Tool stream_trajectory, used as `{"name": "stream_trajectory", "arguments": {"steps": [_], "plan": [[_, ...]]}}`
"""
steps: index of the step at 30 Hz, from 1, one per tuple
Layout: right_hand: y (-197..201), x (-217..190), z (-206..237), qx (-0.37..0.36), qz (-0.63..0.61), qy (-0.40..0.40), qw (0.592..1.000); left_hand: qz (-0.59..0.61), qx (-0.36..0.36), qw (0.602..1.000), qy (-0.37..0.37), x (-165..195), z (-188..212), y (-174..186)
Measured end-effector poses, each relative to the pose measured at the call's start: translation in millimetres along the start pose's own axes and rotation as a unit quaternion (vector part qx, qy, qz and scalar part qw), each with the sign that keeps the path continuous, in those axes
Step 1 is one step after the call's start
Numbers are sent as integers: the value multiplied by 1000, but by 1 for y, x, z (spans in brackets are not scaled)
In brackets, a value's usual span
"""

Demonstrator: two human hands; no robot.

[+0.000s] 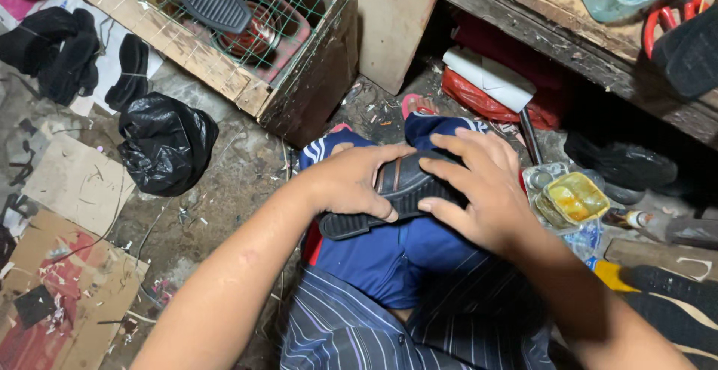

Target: The person sits on the floor of a shoe workshop and attaches rubber soles to shoe uppers. They hold each upper, align a black rubber sole to it, hammer along the sole edge with a claw hammer, press and flex the sole to secure it, and place finished pairs into a wire crate.

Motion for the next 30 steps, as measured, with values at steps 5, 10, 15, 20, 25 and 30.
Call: {"name": "stream_trajectory", "arguments": {"steps": [5, 10, 15, 20, 25, 30], "plan": [[-8, 10, -16, -45, -45, 10, 998, 26, -6, 1000, -5, 0, -4, 6], [-10, 8, -20, -60, -66, 9, 996, 54, -4, 998, -33, -5, -5, 5], [-9, 2, -25, -41, -53, 40, 997, 95, -11, 995, 15, -15, -5, -1], [-7, -4, -27, -44, -39, 49, 997, -9, 33, 998, -52, -12, -7, -4], [-5, -8, -30, -33, -24, 70, 997, 13, 51, 997, -48, -10, -6, -6], [-6, -8, -31, -40, -27, 74, 996, 37, 96, 988, -115, -4, -2, -6]]}}
Point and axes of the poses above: each hand's wrist, its own z-axis away from the middle knuckle, its own y-axis out of the back of the hand, x = y × z, the point moved 3 cm from there along -z, towards the middle knuckle, and after that the axes turned 3 degrees about -z, right-handed, at the moved point
